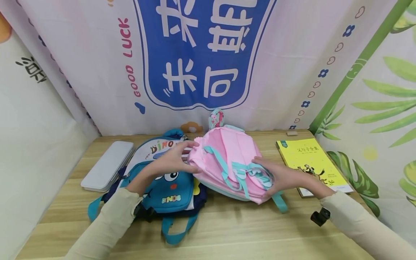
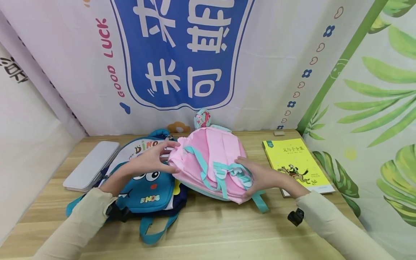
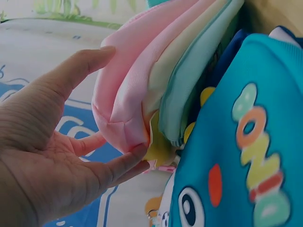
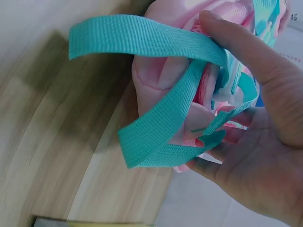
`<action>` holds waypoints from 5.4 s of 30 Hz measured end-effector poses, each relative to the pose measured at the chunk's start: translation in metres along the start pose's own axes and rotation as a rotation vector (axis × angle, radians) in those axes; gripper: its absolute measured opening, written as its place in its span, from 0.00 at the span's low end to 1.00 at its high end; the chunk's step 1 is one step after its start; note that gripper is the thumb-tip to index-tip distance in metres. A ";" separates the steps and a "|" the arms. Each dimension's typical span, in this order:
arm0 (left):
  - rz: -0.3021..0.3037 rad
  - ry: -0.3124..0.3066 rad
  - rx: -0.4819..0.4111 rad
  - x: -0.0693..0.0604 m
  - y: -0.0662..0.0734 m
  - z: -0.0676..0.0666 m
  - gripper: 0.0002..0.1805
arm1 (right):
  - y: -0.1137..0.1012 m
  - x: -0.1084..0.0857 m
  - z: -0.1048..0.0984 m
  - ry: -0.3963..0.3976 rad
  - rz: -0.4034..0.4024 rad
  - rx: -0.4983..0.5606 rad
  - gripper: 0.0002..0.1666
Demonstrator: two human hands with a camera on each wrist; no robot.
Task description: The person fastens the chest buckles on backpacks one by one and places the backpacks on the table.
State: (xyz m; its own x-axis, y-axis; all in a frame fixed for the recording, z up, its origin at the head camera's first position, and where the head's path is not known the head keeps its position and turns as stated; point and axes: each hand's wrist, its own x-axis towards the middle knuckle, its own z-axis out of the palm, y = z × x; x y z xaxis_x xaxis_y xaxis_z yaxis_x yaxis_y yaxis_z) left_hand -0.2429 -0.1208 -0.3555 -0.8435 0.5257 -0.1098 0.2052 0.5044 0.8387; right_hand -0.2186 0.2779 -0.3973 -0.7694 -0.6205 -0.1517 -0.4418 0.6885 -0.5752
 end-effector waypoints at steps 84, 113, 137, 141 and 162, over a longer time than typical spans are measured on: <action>0.116 0.031 0.197 0.097 0.067 0.124 0.41 | 0.046 -0.023 -0.043 -0.146 0.269 0.070 0.68; 0.175 0.050 0.614 0.139 0.062 0.188 0.18 | 0.045 -0.022 -0.042 -0.145 0.294 0.079 0.71; 0.204 0.085 0.603 0.138 0.062 0.186 0.17 | 0.047 -0.021 -0.040 -0.136 0.282 0.080 0.71; 0.196 0.087 0.589 0.136 0.062 0.184 0.17 | 0.046 -0.022 -0.040 -0.136 0.280 0.084 0.70; 0.238 0.037 0.277 0.127 0.048 0.159 0.12 | 0.046 -0.023 -0.039 -0.129 0.271 0.096 0.68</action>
State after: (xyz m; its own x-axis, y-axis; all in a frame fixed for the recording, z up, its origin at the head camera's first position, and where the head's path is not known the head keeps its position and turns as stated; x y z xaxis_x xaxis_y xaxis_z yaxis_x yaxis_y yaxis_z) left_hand -0.2612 0.0790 -0.4141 -0.7722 0.6282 0.0950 0.5204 0.5396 0.6618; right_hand -0.2390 0.3385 -0.3884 -0.7858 -0.4660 -0.4067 -0.1785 0.8004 -0.5723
